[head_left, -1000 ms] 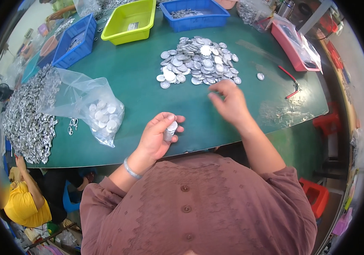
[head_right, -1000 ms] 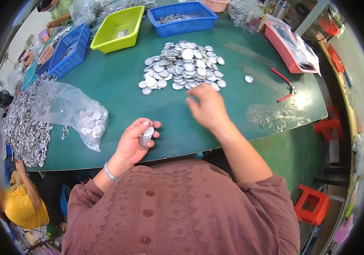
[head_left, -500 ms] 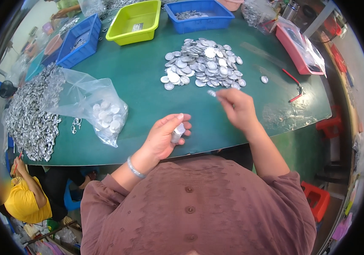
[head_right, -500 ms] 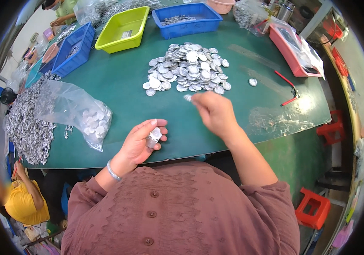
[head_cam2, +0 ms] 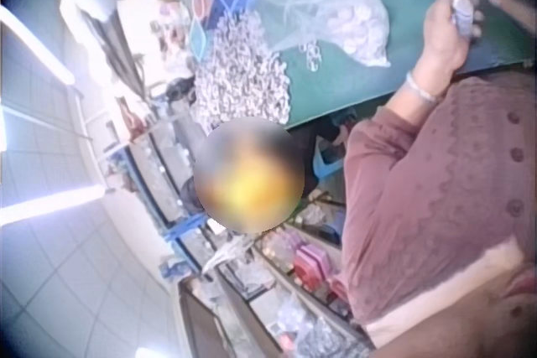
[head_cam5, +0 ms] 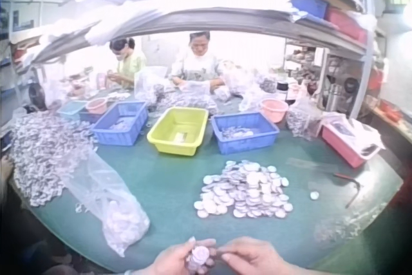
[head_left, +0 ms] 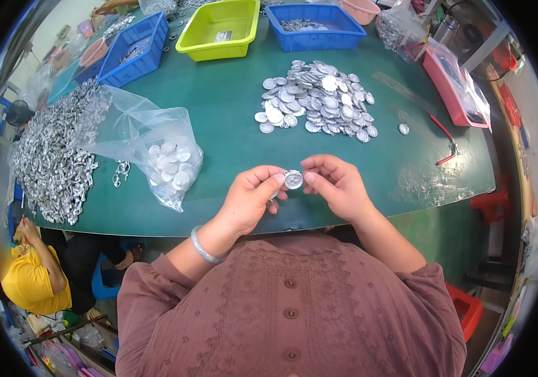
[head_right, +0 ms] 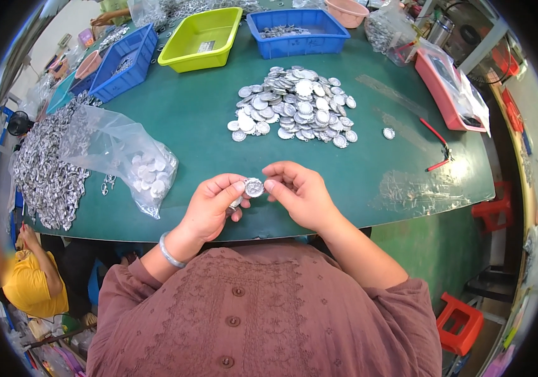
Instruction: The person picks up and joins small circular metal components by hand, placing the assembled items into a clear plastic bag at a workstation.
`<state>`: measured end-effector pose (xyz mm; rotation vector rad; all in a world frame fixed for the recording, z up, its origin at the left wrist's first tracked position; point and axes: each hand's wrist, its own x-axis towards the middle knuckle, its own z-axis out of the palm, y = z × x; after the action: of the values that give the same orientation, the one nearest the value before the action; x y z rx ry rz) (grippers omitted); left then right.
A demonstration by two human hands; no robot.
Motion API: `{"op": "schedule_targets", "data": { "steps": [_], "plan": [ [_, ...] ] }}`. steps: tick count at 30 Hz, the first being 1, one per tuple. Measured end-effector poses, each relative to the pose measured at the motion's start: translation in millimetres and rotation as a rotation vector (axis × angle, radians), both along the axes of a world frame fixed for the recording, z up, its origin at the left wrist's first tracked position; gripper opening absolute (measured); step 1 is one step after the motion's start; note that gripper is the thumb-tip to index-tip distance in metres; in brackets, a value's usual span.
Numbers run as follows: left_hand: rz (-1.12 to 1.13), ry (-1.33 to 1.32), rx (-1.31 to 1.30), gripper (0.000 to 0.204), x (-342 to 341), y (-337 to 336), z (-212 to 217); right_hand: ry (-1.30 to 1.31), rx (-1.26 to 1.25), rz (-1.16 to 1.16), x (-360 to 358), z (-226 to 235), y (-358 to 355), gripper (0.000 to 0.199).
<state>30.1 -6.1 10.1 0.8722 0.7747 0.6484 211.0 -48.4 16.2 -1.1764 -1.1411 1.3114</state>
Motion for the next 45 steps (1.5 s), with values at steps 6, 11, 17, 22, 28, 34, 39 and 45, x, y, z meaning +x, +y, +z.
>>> {"op": "schedule_targets", "data": {
  "steps": [6,11,17,22,28,34,39,45],
  "plan": [
    [-0.033,-0.034,0.008,0.019,-1.2,2.2,1.3,0.148,-0.161,0.073,3.0,-0.8,2.7,0.015],
    [0.010,-0.046,-0.105,0.022,-2.5,3.8,6.1,0.142,-0.139,0.053,-2.9,3.9,6.4,0.014],
    [0.023,-0.085,-0.132,0.029,-2.2,0.7,6.2,0.003,-0.039,-0.045,-10.0,4.0,7.1,0.012],
    [-0.008,-0.219,-0.223,0.039,-1.8,6.3,-1.3,-0.359,0.408,0.076,-16.7,12.7,5.2,0.012],
    [0.002,-0.238,-0.275,0.045,-10.0,14.4,-2.6,-0.505,0.367,-0.050,9.6,14.0,8.6,0.011],
    [-0.081,-0.334,-0.292,0.047,-15.2,17.2,-2.1,-0.746,0.257,-0.369,75.0,-6.9,6.0,0.013],
    [-0.070,-0.283,-0.240,0.036,-21.5,15.5,8.1,-1.154,0.298,-0.434,86.3,-8.2,12.7,0.027],
    [-0.067,0.062,-0.006,0.020,-52.9,4.0,67.0,-1.286,0.349,-0.362,97.6,-25.4,9.7,0.031]
  ]
}}
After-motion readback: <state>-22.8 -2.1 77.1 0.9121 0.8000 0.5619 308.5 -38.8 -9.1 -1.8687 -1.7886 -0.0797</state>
